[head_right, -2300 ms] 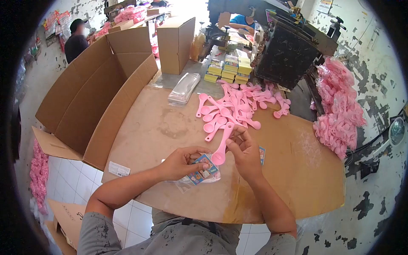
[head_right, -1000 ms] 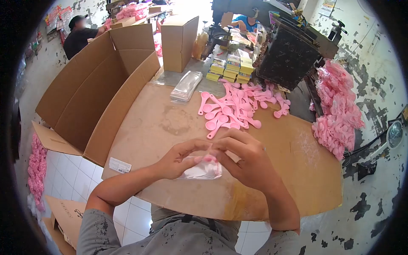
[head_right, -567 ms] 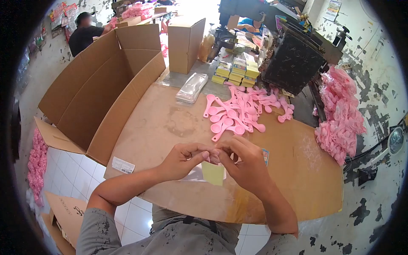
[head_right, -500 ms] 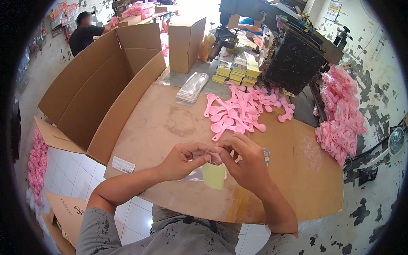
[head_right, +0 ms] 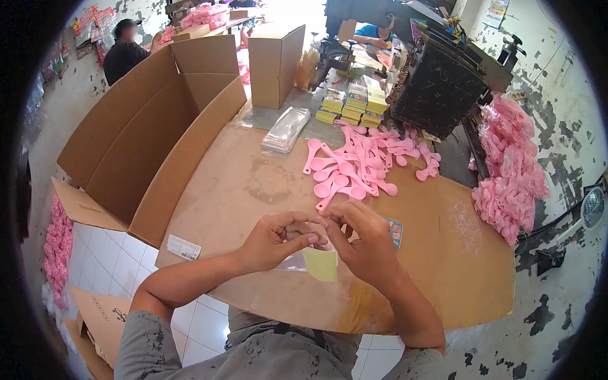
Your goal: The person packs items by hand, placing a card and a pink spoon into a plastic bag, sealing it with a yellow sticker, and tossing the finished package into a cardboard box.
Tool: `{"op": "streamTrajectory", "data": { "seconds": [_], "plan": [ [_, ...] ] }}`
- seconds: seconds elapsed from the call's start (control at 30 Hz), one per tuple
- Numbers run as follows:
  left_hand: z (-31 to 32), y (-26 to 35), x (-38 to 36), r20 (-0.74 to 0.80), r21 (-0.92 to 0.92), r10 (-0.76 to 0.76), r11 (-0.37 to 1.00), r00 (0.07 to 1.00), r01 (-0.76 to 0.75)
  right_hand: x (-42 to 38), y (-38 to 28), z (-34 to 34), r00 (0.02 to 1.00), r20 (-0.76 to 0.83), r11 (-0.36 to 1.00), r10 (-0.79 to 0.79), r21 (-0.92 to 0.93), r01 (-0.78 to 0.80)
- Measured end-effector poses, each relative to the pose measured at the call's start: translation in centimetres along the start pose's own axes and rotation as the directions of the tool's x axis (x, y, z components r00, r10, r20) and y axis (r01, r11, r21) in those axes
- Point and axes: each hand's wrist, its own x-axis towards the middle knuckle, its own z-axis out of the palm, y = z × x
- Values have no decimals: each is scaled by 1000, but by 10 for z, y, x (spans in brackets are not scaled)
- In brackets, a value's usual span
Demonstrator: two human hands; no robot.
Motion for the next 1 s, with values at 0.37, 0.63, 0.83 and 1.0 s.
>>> {"op": "streamTrajectory", "data": {
  "seconds": [0.37, 0.63, 0.83, 1.0],
  "plan": [
    [1, 5, 0, -16, 45, -15, 999, 1000, 16, 0, 6, -3, 987, -66, 980, 147, 147, -136],
    [-3, 1, -2, -75, 226, 32, 974, 997, -14, 3, 7, 7, 946, -35, 848, -323, -456, 272],
    [-3, 2, -6, -50, 507, 101, 860, 994, -62, 7, 12, 18, 897, 116, 684, -427, -608, 404],
    [-2, 1, -5, 28, 589, 102, 802, 994, -99, 14, 15, 17, 957, 179, 754, -229, -589, 290]
  ]
}}
